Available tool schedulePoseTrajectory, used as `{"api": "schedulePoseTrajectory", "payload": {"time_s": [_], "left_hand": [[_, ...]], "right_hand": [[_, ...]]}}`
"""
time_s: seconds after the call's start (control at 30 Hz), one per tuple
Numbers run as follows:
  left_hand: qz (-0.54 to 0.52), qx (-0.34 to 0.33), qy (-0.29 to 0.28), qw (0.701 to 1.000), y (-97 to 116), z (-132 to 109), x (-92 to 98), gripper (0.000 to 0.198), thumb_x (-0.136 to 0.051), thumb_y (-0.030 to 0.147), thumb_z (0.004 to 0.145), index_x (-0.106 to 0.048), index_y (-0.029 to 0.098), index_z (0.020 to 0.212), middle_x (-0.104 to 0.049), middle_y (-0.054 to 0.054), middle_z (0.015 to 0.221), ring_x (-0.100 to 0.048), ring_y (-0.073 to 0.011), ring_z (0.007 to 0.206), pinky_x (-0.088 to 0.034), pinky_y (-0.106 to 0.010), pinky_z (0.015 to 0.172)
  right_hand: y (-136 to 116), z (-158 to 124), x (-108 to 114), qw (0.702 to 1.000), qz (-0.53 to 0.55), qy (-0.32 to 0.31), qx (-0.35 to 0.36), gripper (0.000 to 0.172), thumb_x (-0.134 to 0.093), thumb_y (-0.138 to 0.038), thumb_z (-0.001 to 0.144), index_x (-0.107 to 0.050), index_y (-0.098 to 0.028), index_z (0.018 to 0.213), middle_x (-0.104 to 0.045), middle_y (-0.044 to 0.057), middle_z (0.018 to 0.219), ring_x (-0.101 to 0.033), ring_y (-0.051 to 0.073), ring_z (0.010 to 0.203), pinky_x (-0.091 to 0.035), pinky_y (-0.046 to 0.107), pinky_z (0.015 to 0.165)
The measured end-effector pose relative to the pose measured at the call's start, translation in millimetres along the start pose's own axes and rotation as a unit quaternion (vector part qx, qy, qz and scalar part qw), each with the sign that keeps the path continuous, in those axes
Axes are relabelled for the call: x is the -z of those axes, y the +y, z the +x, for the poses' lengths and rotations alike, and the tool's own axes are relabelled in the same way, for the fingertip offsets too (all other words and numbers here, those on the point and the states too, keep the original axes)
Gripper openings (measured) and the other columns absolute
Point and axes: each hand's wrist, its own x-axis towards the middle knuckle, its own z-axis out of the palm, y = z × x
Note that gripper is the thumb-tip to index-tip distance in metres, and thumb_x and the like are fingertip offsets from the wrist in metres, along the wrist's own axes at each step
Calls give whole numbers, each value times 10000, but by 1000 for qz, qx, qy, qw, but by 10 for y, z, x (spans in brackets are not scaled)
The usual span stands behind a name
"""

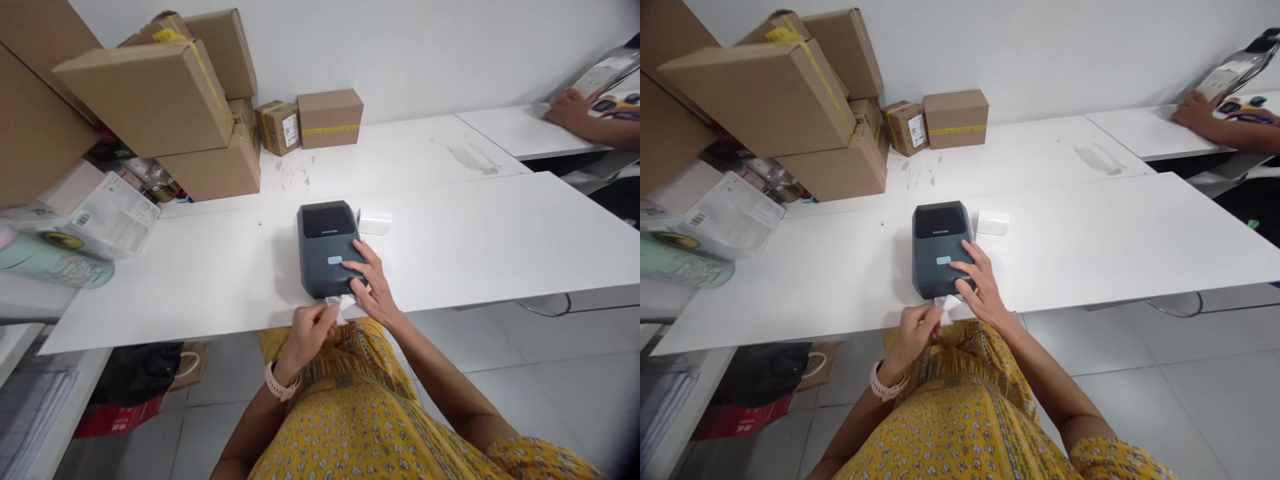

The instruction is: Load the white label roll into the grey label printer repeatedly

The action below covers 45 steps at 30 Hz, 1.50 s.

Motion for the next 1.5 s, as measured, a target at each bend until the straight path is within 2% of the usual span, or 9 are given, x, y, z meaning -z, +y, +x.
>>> {"api": "schedulePoseTrajectory", "payload": {"time_s": [0.1,0.17,0.3,0.57,0.73,0.87,1.07,1.37,1.5], "left_hand": [[-5,-91,235,968,-8,-30,103,490,-444,530,1006,-665,216,702,-676,-45,722,-631,-180,707,-517,-299,718],[-22,-128,295,947,-6,45,110,443,-416,537,1022,-729,225,1041,-730,-88,1097,-669,-221,1056,-519,-346,949],[-52,-129,214,967,18,244,50,589,-365,582,1031,-476,266,1515,-452,-71,1594,-395,-225,1491,-332,-370,1221],[-24,-207,297,932,163,943,381,526,-404,586,1017,-674,239,1308,-639,-84,1382,-504,-243,1388,-340,-430,1213],[-44,-117,200,972,62,1480,428,638,-724,377,861,-530,229,1451,-516,-113,1528,-452,-287,1442,-331,-466,1214],[-51,-103,109,987,-96,1502,345,870,-796,285,782,-387,263,1551,-415,-99,1608,-356,-306,1508,-251,-485,1258],[-57,-91,108,988,-166,1406,323,847,-744,270,817,-351,293,1567,-369,-69,1641,-308,-290,1535,-247,-470,1267],[-48,-107,118,986,-172,1399,318,828,-743,281,823,-359,286,1557,-424,-82,1605,-369,-292,1504,-270,-463,1258],[-29,-100,142,984,-158,1394,312,840,-728,244,807,-355,253,1560,-435,-100,1595,-387,-301,1491,-283,-458,1250]], "right_hand": [[14,-163,-61,993,84,48,-72,472,-406,-464,1044,-454,-335,1495,-304,62,1680,-325,263,1540,-386,521,1214],[-8,-207,-83,988,99,64,-98,538,-364,-499,1049,-355,-341,1564,-307,59,1680,-315,252,1546,-367,507,1234],[-28,-166,-34,989,73,70,-108,602,-282,-570,1044,-276,-346,1603,-325,41,1674,-329,254,1540,-349,497,1252],[23,632,175,997,-16,76,12,680,-188,-643,1025,-164,-327,1627,-302,66,1679,-294,305,1549,-298,579,1255],[123,1457,68,989,-45,128,65,655,-147,-603,1043,-41,-320,1624,-284,94,1664,-320,313,1532,-331,606,1214],[253,1947,21,989,-27,136,50,651,-192,-618,1042,-73,-308,1602,-350,93,1621,-404,283,1486,-395,521,1183],[505,2418,-1,994,-70,84,-16,668,-145,-655,1031,-161,-277,1581,-428,109,1584,-499,280,1417,-432,473,1142],[328,1893,96,982,-85,148,82,590,-254,-581,1042,-430,-243,1492,-534,141,1463,-501,340,1369,-389,565,1140],[332,1502,11,980,-129,-106,108,407,-353,-386,1044,-701,-233,1188,-757,93,1101,-682,275,1064,-423,520,1101]]}}
